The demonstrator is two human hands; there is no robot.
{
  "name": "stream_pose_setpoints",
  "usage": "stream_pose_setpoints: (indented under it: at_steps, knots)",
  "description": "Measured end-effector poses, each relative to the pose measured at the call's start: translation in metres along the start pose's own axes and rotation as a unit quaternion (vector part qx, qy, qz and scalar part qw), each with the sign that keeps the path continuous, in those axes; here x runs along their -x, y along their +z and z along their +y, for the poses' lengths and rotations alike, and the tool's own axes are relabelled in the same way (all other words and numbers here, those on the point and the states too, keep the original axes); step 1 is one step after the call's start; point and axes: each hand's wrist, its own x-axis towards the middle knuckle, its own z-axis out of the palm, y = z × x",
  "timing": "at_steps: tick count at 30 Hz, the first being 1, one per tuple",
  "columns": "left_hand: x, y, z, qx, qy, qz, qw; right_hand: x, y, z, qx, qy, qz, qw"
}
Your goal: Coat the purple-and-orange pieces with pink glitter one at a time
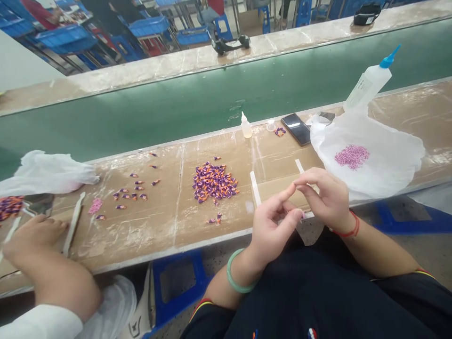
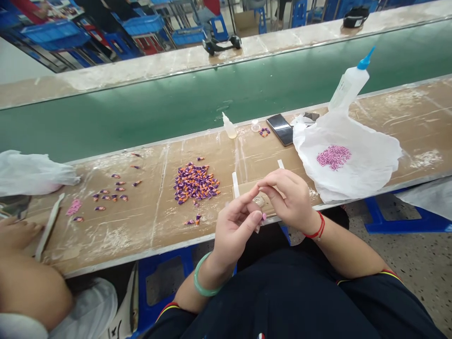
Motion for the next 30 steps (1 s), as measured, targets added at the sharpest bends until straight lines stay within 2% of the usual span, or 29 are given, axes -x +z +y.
stream_pose_setpoints:
  at_steps: [4, 8, 12, 16, 20, 24, 27, 28, 30]
  knots:
    - [-0.005, 0.000, 0.002, 0.006, -0.020, 0.031, 0.999, 0.000, -0.002, -0.001, -0.086, 0.115, -0.034, 0.989]
    - [-0.011, 0.000, 0.004, -0.030, -0.012, 0.066, 0.997, -0.001, -0.003, -0.005, -0.125, 0.141, -0.077, 0.979]
    - [-0.013, -0.003, 0.008, -0.090, 0.015, 0.078, 0.993, -0.006, -0.009, -0.010, -0.108, 0.155, -0.132, 0.973]
    - [-0.015, -0.006, 0.012, -0.096, 0.002, 0.060, 0.994, -0.009, -0.011, -0.010, -0.063, 0.100, -0.154, 0.981]
    - [-0.018, -0.012, 0.012, -0.016, -0.083, 0.013, 0.996, -0.007, -0.008, -0.003, 0.007, -0.059, -0.110, 0.992]
    - [-0.020, -0.015, 0.008, 0.047, -0.141, -0.027, 0.989, -0.003, -0.008, 0.005, 0.065, -0.174, -0.094, 0.978]
    - [-0.018, -0.013, 0.008, 0.050, -0.126, -0.026, 0.990, -0.003, -0.011, 0.005, 0.073, -0.200, -0.114, 0.970]
    - [-0.017, -0.012, 0.009, 0.038, -0.108, -0.019, 0.993, -0.004, -0.013, 0.003, 0.057, -0.190, -0.117, 0.973]
    - [-0.015, -0.010, 0.013, -0.022, -0.055, 0.003, 0.998, -0.006, -0.016, -0.003, 0.005, -0.127, -0.128, 0.984]
